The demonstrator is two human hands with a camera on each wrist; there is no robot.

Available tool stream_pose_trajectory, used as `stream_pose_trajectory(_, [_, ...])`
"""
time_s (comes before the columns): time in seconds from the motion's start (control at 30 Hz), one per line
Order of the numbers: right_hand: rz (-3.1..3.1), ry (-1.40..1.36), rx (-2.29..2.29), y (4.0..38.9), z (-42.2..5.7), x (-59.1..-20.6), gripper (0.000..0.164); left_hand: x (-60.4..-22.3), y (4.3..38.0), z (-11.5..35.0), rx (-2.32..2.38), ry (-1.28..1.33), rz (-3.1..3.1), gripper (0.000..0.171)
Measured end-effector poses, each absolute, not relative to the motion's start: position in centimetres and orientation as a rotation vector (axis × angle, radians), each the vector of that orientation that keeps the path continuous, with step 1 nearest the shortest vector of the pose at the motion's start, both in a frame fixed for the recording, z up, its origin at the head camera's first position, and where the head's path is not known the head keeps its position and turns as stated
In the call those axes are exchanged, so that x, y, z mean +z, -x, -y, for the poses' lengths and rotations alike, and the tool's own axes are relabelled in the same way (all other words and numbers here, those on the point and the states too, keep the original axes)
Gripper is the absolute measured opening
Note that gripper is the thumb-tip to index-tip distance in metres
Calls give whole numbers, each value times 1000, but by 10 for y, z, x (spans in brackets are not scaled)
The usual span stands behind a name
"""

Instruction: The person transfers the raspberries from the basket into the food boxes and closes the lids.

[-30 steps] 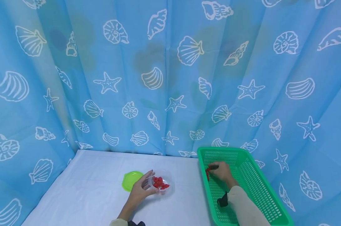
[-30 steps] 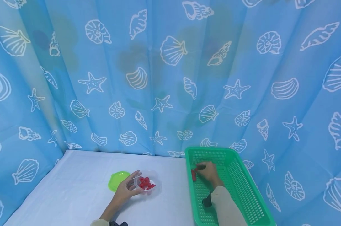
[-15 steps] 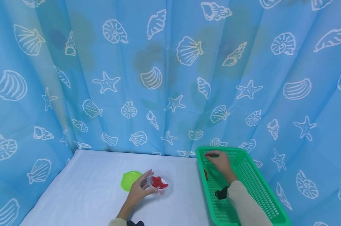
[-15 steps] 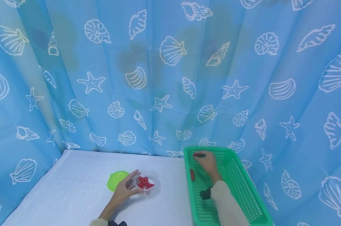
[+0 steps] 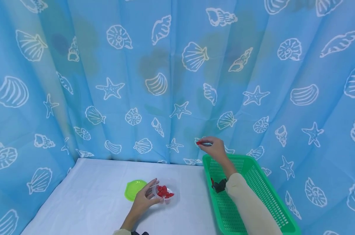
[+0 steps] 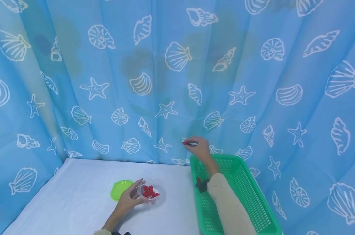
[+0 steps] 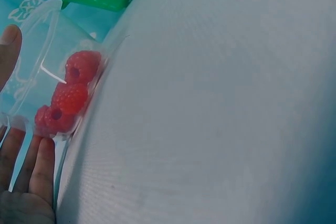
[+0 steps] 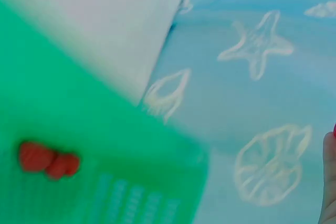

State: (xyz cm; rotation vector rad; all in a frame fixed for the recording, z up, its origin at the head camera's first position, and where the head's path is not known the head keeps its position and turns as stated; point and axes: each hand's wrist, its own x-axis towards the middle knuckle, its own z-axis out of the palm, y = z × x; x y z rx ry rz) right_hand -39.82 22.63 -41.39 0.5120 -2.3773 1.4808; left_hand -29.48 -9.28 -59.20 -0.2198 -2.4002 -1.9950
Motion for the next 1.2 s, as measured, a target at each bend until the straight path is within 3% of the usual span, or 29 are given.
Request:
stream_pose_trajectory(0.27, [2357,-583,1448,394,-171,-412,15,-593,294,94,-2031,213,2396,89])
stream_pose_trajectory(0.57, [2374,-589,1461,367,-119,-446,20,-590,295,92,-2024,227,2386,86])
stream_pose_trajectory(1.2, [2485,-477,1479,320,-91,-522,18,-580,285,87,-2027,172,2379,83])
